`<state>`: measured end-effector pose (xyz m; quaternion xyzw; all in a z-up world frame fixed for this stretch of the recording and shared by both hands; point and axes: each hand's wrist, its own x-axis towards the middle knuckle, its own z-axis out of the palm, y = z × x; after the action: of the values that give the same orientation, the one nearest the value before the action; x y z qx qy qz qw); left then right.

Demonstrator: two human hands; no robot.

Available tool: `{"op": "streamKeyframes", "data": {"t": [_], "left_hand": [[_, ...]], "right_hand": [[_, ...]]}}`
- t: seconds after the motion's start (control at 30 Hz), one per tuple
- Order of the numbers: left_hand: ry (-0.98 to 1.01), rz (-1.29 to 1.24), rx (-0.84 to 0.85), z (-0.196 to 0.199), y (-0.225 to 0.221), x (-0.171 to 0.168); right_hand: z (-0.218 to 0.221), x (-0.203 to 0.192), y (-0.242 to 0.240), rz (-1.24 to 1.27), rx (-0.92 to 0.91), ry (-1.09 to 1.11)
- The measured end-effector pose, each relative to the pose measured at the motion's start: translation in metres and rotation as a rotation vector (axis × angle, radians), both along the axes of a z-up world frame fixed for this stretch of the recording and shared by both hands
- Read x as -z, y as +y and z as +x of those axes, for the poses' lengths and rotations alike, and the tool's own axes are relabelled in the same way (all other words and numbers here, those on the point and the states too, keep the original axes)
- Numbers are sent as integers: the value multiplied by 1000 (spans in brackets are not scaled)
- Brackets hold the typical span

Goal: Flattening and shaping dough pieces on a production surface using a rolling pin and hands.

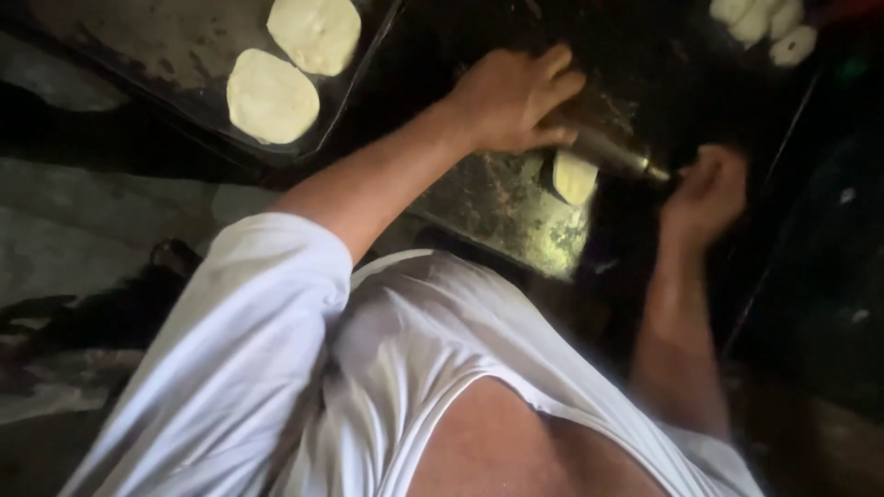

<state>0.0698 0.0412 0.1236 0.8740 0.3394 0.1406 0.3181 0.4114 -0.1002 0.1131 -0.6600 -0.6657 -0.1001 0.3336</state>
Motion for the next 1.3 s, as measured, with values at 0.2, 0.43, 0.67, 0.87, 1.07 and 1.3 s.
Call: {"op": "streamKeyframes", "data": {"t": [0.2,0.43,0.67,0.87,1.07,1.3], "left_hand": [[40,506,115,-34,-33,36],[-85,564,175,-66,-63,44],[-263,423,94,-102,-84,82],[-232,593,-3,-104,-84,107],[-186,420,8,-120,-87,86],[-308,468,-6,-110,-85,107]], "right_hand": [[-22,7,-39,-219,-144,-397],[-111,-25,24,-415,-284,-242],[-118,-52,24,-861,-201,334],[-287,-99,139,-628,-717,582],[-377,-37,181,137,-607,-645],[-388,-61,171,-365,-501,-286]]}}
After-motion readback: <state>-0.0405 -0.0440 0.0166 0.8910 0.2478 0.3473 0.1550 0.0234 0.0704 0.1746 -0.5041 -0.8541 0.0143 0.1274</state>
